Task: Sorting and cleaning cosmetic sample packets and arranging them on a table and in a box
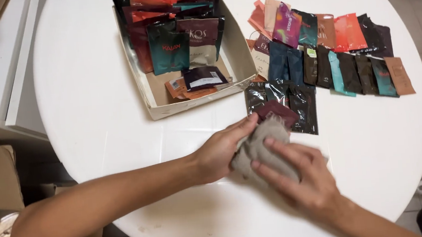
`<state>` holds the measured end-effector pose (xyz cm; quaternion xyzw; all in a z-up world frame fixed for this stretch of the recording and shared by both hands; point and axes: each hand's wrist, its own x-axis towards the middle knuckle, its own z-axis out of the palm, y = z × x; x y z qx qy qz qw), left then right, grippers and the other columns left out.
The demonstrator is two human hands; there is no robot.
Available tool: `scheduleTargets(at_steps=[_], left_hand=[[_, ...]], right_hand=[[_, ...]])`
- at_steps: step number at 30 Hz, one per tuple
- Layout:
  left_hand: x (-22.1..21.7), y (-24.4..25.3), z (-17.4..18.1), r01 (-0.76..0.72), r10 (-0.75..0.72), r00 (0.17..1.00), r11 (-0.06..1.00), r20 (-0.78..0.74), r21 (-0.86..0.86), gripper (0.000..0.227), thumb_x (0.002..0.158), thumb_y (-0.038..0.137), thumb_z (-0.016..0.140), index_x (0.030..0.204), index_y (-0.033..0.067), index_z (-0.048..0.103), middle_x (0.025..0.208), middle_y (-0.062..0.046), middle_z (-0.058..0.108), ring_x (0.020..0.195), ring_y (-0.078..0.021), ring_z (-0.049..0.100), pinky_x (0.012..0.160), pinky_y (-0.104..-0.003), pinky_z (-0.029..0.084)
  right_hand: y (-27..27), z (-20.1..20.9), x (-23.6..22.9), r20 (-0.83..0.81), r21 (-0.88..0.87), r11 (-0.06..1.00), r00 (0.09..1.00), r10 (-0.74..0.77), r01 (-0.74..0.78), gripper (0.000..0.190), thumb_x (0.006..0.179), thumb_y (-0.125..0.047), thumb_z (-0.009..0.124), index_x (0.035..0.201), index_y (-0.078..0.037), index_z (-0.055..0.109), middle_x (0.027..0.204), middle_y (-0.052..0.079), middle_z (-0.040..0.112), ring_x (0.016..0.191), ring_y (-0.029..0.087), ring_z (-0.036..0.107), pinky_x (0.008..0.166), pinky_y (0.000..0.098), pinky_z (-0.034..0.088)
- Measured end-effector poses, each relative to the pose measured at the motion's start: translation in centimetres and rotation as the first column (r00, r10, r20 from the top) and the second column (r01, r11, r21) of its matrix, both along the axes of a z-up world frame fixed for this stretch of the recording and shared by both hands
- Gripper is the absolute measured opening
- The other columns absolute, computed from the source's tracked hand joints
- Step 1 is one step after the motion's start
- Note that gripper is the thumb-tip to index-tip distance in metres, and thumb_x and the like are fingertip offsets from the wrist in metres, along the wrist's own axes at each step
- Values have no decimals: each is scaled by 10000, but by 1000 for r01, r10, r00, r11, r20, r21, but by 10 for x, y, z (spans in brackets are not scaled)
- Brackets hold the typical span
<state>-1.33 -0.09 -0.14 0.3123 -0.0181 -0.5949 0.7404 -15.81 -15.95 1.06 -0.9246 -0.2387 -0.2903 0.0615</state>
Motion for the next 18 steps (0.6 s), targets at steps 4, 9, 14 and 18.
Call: scheduleTargets(at_steps=[4, 9, 14, 18], left_hand=[[-4, 2, 9, 7, -7, 1000, 1000, 5, 7, 559, 1004, 348, 507, 1527, 151, 508, 1282, -76, 658, 1058, -223, 659, 980, -500, 569], [-7, -13, -24, -169, 189, 980, 957, 66, -238, 390, 1079, 264, 509, 1433, 102, 518, 1202, -128, 694, 1029, -187, 661, 900, -277, 541], [0, -4, 7, -198, 192, 898, 980, 397, -27, 465, 911, 344, 665, 1317, 134, 578, 1171, -48, 705, 944, -162, 696, 637, -278, 566], [-16, 5, 14, -219, 385, 537, 923, 750, -317, 131, 935, 55, 726, 1053, 71, 669, 1060, -54, 706, 1036, -165, 691, 1021, -288, 583]], right_hand=[[-27, 0, 3, 67, 5, 983, 980, -186, 186, 244, 1007, -163, 712, 1244, -126, 753, 1394, 301, 597, 1177, 425, 647, 1003, 451, 517], [11, 8, 1, -80, 45, 994, 991, 106, -103, 228, 1000, -196, 662, 1177, -76, 742, 1369, 251, 601, 1203, 366, 619, 1021, 444, 523], [-33, -16, -15, -70, 842, 510, 973, -218, 175, 492, 832, -305, 577, 1252, -51, 542, 1277, 223, 592, 1129, 276, 601, 927, 322, 489], [-13, -12, -4, -379, 892, 232, 921, -87, 389, 1145, 601, -400, 792, 1542, -94, 217, 1546, 145, 323, 1371, 241, 379, 1105, 314, 379]])
